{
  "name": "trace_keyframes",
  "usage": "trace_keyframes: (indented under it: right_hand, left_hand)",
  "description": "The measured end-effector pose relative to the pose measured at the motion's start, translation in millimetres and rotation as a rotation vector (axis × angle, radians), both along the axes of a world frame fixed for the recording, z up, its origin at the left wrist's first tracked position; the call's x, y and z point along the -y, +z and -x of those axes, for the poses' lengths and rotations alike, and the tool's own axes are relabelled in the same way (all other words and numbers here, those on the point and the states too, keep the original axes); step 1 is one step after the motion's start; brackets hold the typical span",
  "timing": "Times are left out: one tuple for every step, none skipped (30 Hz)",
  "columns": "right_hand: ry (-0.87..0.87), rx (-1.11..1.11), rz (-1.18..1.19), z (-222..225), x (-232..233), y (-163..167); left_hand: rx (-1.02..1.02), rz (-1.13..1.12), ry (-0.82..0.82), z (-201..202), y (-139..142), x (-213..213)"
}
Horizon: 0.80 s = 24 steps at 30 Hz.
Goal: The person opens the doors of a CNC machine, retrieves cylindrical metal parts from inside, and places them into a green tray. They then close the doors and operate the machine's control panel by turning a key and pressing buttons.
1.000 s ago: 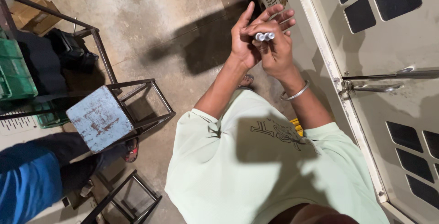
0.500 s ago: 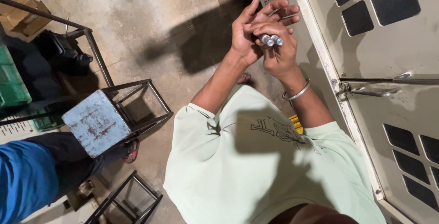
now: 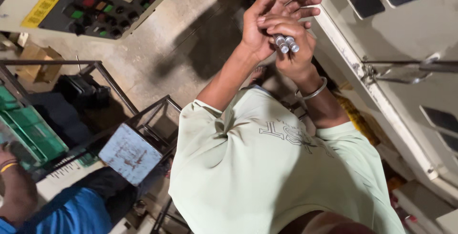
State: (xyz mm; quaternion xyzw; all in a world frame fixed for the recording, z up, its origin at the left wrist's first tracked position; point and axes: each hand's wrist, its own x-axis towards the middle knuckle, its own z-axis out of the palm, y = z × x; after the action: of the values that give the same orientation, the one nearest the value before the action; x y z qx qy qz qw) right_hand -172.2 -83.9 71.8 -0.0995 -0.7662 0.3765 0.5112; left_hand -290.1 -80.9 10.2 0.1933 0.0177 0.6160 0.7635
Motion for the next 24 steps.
trace_keyframes:
  right_hand:
    - [-0.026,0.008,-0.017,-6.7,0.8,2.0]
    - [-0.051,0.016,-0.036,-13.9,2.9,4.5]
    - [-0.068,0.012,-0.056,-20.8,6.0,7.3]
    - [-0.086,0.007,-0.084,-28.7,9.1,10.8]
    - [-0.107,0.003,-0.115,-37.1,12.3,14.6]
    - [-0.134,0.005,-0.122,-45.5,16.5,18.1]
    - [-0.163,0.009,-0.127,-55.1,22.4,21.2]
    - [-0.192,0.015,-0.129,-66.1,29.6,23.9]
    - [-0.221,0.012,-0.14,-77.0,37.5,25.6]
    - [-0.254,0.01,-0.151,-88.4,45.8,26.6]
    - [-0.288,0.008,-0.158,-101.6,56.4,26.6]
    - [-0.322,0.023,-0.159,-116.6,68.5,25.9]
    - [-0.358,0.038,-0.159,-133.2,80.9,24.2]
    - [-0.397,0.053,-0.162,-150.6,93.1,21.6]
    - [-0.432,0.044,-0.14,-168.5,106.4,17.3]
    - [-0.472,0.034,-0.117,-187.0,121.0,11.1]
    - [-0.52,0.024,-0.094,-207.1,136.2,3.0]
    - [-0.587,-0.018,-0.022,-227.2,151.0,-8.4]
    - [-0.659,-0.067,0.05,-245.0,167.2,-22.4]
    - [-0.735,-0.12,0.126,-262.8,188.3,-38.3]
    - [-0.781,-0.197,0.263,-283.0,206.2,-57.8]
    - [-0.825,-0.284,0.401,-302.3,225.2,-78.7]
    - [-0.865,-0.383,0.527,-319.7,248.0,-100.0]
    - [-0.941,-0.392,0.615,-338.6,274.9,-120.2]
  left_hand:
    - [0.011,-0.007,-0.024,-7.2,1.4,-2.2]
    - [0.022,-0.017,-0.049,-15.0,3.4,-2.9]
    - [0.009,-0.022,-0.071,-22.1,5.9,-3.0]
    - [-0.005,-0.036,-0.096,-29.9,9.0,-4.0]
    - [-0.018,-0.052,-0.122,-38.3,12.5,-4.9]
    - [-0.011,-0.069,-0.153,-47.3,15.9,-4.6]
    - [-0.001,-0.083,-0.185,-57.9,18.9,-2.3]
    - [0.011,-0.094,-0.217,-69.8,21.6,1.7]
    - [0.0,-0.096,-0.238,-82.0,23.8,5.9]
    - [-0.01,-0.098,-0.26,-94.9,25.9,10.5]
    - [-0.02,-0.096,-0.286,-109.3,27.1,17.8]
    - [-0.013,-0.097,-0.32,-124.9,27.3,27.3]
    - [-0.006,-0.096,-0.356,-141.4,26.7,36.9]
    - [0.001,-0.098,-0.395,-158.9,25.4,45.5]
    - [0.0,-0.071,-0.429,-177.4,22.2,55.8]
    - [-0.002,-0.044,-0.47,-196.9,16.7,67.5]
    - [-0.006,-0.017,-0.518,-218.3,8.9,77.0]
    - [-0.091,-0.006,-0.528,-241.3,-2.2,83.3]
    - [-0.177,0.002,-0.544,-263.6,-16.0,90.2]
    - [-0.264,0.011,-0.565,-285.6,-33.0,101.5]
    - [-0.311,0.11,-0.621,-309.5,-54.6,105.4]
    - [-0.364,0.211,-0.676,-333.7,-77.4,106.2]
    - [-0.427,0.303,-0.728,-358.1,-101.4,110.0]
    - [-0.539,0.366,-0.75,-382.3,-126.4,116.4]
